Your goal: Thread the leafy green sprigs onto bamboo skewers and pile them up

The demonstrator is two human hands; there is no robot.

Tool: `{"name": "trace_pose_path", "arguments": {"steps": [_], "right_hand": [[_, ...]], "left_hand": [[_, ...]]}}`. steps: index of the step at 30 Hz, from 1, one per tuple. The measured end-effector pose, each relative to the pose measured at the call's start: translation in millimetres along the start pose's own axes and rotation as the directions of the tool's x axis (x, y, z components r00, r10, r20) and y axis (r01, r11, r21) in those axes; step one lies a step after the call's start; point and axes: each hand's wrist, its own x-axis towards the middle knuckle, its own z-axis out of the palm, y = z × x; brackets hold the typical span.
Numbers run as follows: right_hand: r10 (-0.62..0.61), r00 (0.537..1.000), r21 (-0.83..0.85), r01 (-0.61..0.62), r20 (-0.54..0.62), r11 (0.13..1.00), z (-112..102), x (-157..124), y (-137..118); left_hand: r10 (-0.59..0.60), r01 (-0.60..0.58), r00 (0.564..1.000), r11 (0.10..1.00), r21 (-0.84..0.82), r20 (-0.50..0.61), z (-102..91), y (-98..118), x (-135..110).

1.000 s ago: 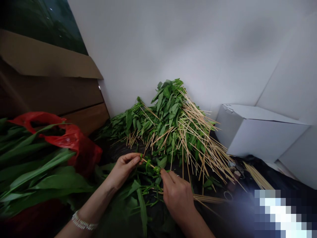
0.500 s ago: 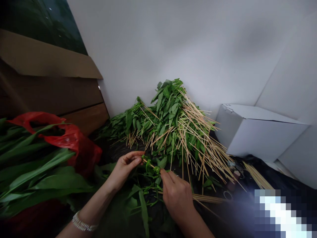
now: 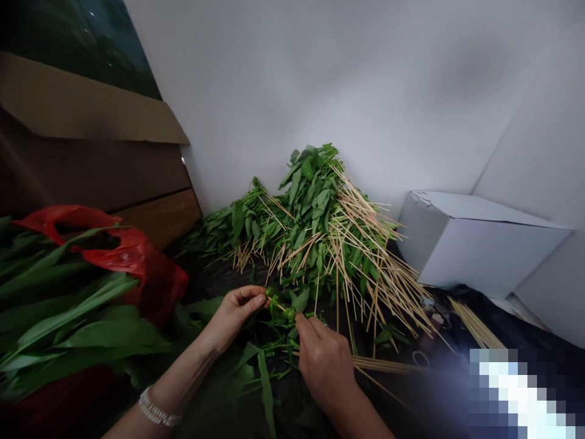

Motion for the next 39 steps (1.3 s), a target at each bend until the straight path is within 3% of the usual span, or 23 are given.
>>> {"name": "trace_pose_path", "arguments": {"steps": [2,8,13,15,17,20,22,24,27,30,32,34,36,39], "right_hand": [[0.007,1.000,0.004,-0.007,0.015,1.000,0.4,-0.4,0.1],[0.003,1.000,-0.008,-0.003,0.010,1.000,2.2,0.4,-1.6],[0.029,0.998,-0.065,-0.032,-0.053,0.997,-3.6,3.9,6.1],[0.050,0.994,-0.078,-0.058,-0.099,0.995,-6.5,5.0,11.3],[0.062,0.989,-0.083,-0.073,-0.133,0.994,-8.4,6.0,15.3],[0.063,0.987,-0.087,-0.076,-0.145,0.993,-8.7,6.7,17.5],[0.063,0.988,-0.093,-0.077,-0.145,0.993,-7.7,6.6,17.0],[0.066,0.988,-0.093,-0.079,-0.138,0.993,-6.8,6.1,15.9],[0.068,0.991,-0.082,-0.078,-0.117,0.994,-6.4,5.5,14.7],[0.068,0.992,-0.076,-0.077,-0.108,0.994,-6.9,5.6,14.3],[0.073,0.992,-0.080,-0.082,-0.104,0.993,-7.3,5.8,14.4],[0.077,0.992,-0.088,-0.086,-0.104,0.992,-7.3,5.9,14.8],[0.074,0.991,-0.088,-0.084,-0.112,0.993,-7.1,5.9,15.1],[0.063,0.992,-0.063,-0.070,-0.113,0.996,-6.6,5.7,14.4]], "left_hand": [[0.005,-0.005,1.000,1.000,0.016,0.004,-0.3,-2.2,0.2],[0.166,-0.169,0.986,0.975,0.142,0.032,-1.3,-5.9,2.7],[0.282,-0.260,0.957,0.941,0.215,-0.075,2.0,0.8,0.0],[0.239,-0.237,0.971,0.938,0.253,0.022,3.8,2.9,-3.8],[0.128,-0.206,0.963,0.918,0.339,0.238,6.0,2.3,-9.2],[0.017,-0.324,0.863,0.786,0.527,0.504,9.5,-2.7,-17.7],[-0.029,-0.433,0.810,0.645,0.630,0.586,11.1,-6.5,-21.6],[-0.067,-0.495,0.787,0.524,0.693,0.613,11.7,-9.4,-23.4],[-0.095,-0.530,0.772,0.451,0.718,0.629,11.8,-11.2,-23.6],[-0.086,-0.507,0.772,0.515,0.691,0.630,11.3,-8.3,-23.2],[-0.089,-0.412,0.781,0.671,0.616,0.619,9.9,-2.4,-23.0],[-0.115,-0.213,0.803,0.860,0.463,0.585,7.0,5.9,-22.2],[-0.104,-0.024,0.853,0.971,0.236,0.512,2.6,13.8,-19.9],[-0.003,0.035,0.963,0.993,-0.117,0.269,-4.7,18.5,-12.3]]}}
